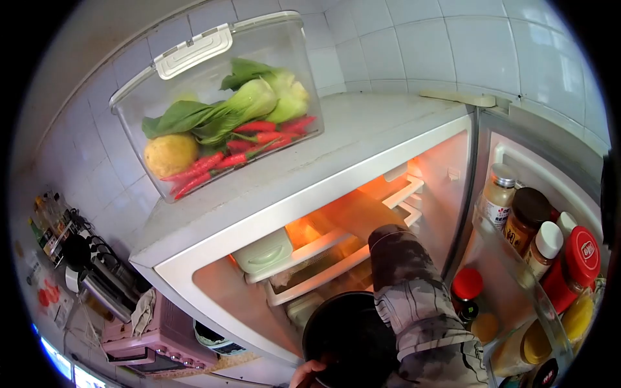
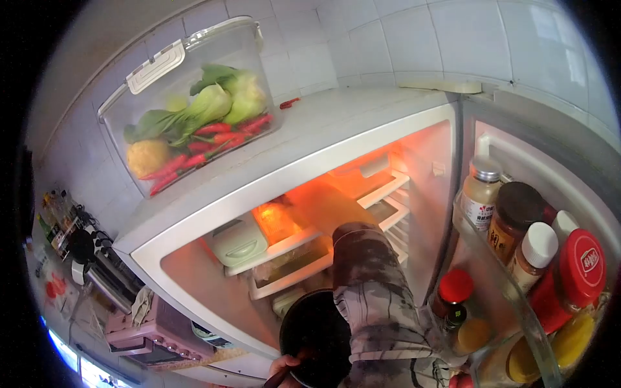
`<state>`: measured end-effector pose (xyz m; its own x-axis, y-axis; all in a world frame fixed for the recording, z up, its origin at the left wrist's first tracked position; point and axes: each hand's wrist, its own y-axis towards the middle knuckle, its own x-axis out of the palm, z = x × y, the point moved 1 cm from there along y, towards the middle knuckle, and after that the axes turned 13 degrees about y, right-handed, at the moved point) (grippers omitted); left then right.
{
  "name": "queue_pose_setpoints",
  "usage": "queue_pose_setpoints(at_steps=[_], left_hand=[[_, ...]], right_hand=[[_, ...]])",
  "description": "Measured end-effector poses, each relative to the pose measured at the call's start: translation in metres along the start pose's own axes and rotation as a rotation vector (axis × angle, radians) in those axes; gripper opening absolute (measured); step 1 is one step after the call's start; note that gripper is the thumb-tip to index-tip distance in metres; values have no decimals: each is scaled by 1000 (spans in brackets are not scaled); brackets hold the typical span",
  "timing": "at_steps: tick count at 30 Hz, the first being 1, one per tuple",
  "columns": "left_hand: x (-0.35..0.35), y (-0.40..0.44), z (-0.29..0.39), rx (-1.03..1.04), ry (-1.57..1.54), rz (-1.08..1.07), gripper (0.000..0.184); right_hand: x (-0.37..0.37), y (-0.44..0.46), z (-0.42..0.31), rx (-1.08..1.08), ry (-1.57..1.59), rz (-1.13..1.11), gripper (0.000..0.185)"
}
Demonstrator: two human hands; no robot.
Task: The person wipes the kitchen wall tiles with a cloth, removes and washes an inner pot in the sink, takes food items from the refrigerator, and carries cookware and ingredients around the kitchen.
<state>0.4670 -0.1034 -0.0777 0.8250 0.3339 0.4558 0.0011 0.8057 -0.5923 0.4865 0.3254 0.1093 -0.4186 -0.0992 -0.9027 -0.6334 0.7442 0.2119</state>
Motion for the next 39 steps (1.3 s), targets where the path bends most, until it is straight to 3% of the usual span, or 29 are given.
queue_pose_setpoints(at_steps=[6, 8, 9, 10, 12, 14, 16, 18, 23, 24, 25, 28, 30, 32, 33, 36, 38, 39], left_hand=[[0, -51, -13, 20, 8, -5, 60], [-69, -8, -40, -28, -11, -134, 58], [-52, -33, -32, -35, 39, -117, 57], [-35, -58, -24, -40, 88, -102, 56], [-59, -63, -34, -51, 26, -198, 55], [-81, -80, -40, -64, -39, -289, 53], [-91, -104, -40, -30, -70, -336, 56], [-121, -114, -48, -10, -128, -361, 58], [-166, -149, -63, 23, -258, -337, 56], [-170, -157, -65, 25, -286, -329, 56], [-178, -164, -67, 34, -289, -335, 56], [-198, -175, -79, 85, -322, -352, 54], [-205, -191, -83, 99, -323, -333, 54], [-220, -205, -87, 124, -298, -313, 54], [-224, -213, -87, 134, -306, -300, 54], [-236, -234, -92, 177, -341, -275, 54], [-243, -247, -99, 207, -363, -264, 54], [-246, -251, -102, 229, -374, -256, 55]], right_hand=[[3, -33, -3, -2, 2, -17, 41], [2, -54, -5, -56, 22, 15, 39], [-16, -97, -34, -85, 18, 59, 39], [-33, -155, -59, 122, 24, 71, 44], [-15, -221, -71, 51, -26, 342, 46], [-2, -299, -96, -134, 146, 635, 44], [15, -372, -114, -186, 211, 849, 42], [29, -443, -134, -39, 193, 979, 42], [65, -622, -174, 346, -373, 1476, 34], [71, -653, -170, 280, -386, 1652, 35], [73, -689, -166, 341, -636, 1672, 37], [73, -762, -141, 633, -473, 1903, 45], [80, -815, -90, 804, -87, 1983, 50], [91, -824, -60, 542, 829, 1995, 60], [100, -826, -44, 632, 674, 2016, 64], [109, -826, -42, 530, 605, 1987, 62], [126, -815, -64, 571, 467, 1963, 59], [136, -808, -84, 661, 241, 1904, 57]])
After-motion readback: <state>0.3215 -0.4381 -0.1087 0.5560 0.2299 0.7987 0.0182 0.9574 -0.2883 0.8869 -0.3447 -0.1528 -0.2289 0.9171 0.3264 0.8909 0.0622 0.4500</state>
